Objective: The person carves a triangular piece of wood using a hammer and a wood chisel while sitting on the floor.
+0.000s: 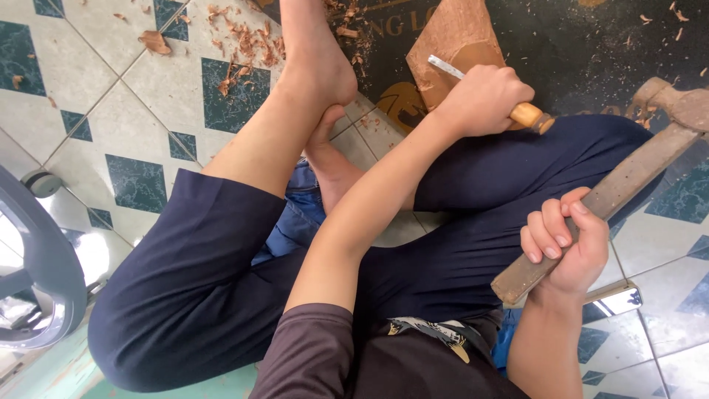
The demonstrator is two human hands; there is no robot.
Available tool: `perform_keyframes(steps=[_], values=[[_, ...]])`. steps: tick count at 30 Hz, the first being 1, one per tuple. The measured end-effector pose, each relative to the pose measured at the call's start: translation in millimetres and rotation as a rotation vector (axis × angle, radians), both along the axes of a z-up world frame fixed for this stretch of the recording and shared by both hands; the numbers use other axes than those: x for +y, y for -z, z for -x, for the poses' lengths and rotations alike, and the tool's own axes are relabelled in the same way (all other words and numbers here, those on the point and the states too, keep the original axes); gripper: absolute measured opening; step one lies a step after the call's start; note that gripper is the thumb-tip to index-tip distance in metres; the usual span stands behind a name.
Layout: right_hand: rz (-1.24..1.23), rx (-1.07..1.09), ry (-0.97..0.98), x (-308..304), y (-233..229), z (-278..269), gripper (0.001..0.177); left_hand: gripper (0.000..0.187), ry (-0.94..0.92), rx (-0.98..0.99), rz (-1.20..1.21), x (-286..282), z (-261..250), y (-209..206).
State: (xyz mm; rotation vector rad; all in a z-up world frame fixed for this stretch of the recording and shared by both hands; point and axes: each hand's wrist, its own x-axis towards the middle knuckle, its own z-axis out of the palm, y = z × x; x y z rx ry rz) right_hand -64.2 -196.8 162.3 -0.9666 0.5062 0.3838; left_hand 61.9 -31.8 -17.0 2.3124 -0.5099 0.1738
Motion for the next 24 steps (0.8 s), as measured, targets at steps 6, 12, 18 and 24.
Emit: perform_keyframes(steps=[6, 12, 18, 24], values=[[0.051, -0.048, -0.019, -4, 5, -6, 0.015, 0.024, -0.024, 0.023, 0.138, 7, 1, -14], [0.13, -0.124, -0.019, -18, 26, -12, 0.014, 0.013, -0.09, 0.011, 0.211, 10, 1, -25], [0.118, -0.157, -0.069, -18, 31, -12, 0.013, 0.01, -0.128, 0.053, 0.202, 5, 0, -36], [0.07, -0.175, -0.059, -22, 35, -9, 0.017, 0.027, -0.153, 0.021, 0.187, 8, -2, -61]])
